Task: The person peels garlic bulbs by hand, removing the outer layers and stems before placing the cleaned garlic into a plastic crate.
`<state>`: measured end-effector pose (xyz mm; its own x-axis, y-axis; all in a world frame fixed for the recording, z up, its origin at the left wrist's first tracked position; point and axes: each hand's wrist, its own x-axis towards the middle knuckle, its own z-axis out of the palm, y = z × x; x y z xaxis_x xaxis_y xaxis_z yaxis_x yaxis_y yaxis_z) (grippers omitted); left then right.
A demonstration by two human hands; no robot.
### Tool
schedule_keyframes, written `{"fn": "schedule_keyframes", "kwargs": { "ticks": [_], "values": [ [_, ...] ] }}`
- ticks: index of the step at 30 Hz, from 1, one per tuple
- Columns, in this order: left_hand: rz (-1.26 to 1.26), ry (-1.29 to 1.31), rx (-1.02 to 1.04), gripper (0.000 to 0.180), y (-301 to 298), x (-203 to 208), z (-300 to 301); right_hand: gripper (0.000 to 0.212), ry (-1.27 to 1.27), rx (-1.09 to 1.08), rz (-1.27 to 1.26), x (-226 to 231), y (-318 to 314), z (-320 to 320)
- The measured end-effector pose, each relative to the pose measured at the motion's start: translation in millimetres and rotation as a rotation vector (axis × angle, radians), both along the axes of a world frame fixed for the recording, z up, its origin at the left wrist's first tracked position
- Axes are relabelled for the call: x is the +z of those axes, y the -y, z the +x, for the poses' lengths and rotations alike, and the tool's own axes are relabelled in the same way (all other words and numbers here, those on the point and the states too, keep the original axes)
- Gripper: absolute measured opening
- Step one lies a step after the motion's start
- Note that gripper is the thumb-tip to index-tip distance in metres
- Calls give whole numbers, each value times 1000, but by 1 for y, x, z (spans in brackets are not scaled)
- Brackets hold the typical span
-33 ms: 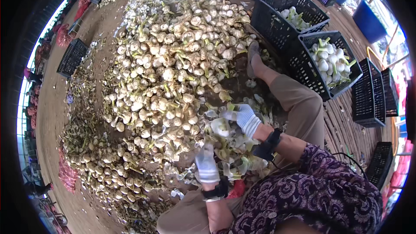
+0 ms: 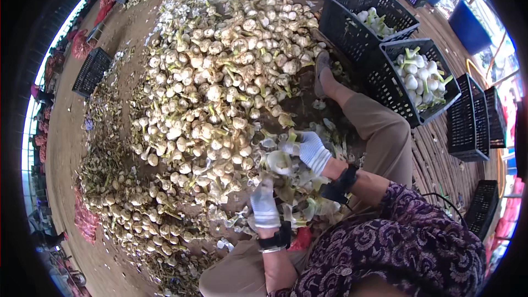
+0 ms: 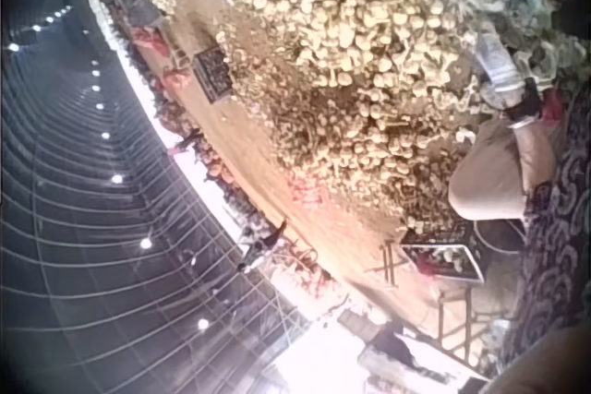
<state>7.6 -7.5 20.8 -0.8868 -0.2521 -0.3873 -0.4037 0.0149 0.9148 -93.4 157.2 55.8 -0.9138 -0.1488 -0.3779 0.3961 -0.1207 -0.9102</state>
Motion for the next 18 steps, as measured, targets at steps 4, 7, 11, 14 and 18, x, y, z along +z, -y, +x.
{"fn": "schedule_keyframes", "kwargs": {
  "ticks": [4,7,11,14,18],
  "values": [
    [439,167,205,22,-29,39,-22,32,-224,104,277,13,-3,4],
    [416,127,233,14,-30,30,-18,31,-93,17,75,20,-3,4],
    [49,226,133,15,-16,-8,-8,26,274,-89,-217,13,-9,1],
    [-242,324,48,17,5,-35,-2,28,462,-133,-382,8,-20,-3],
    [-87,107,-3,26,-10,-29,-8,26,544,-235,-331,10,-30,-12]
  ]
}}
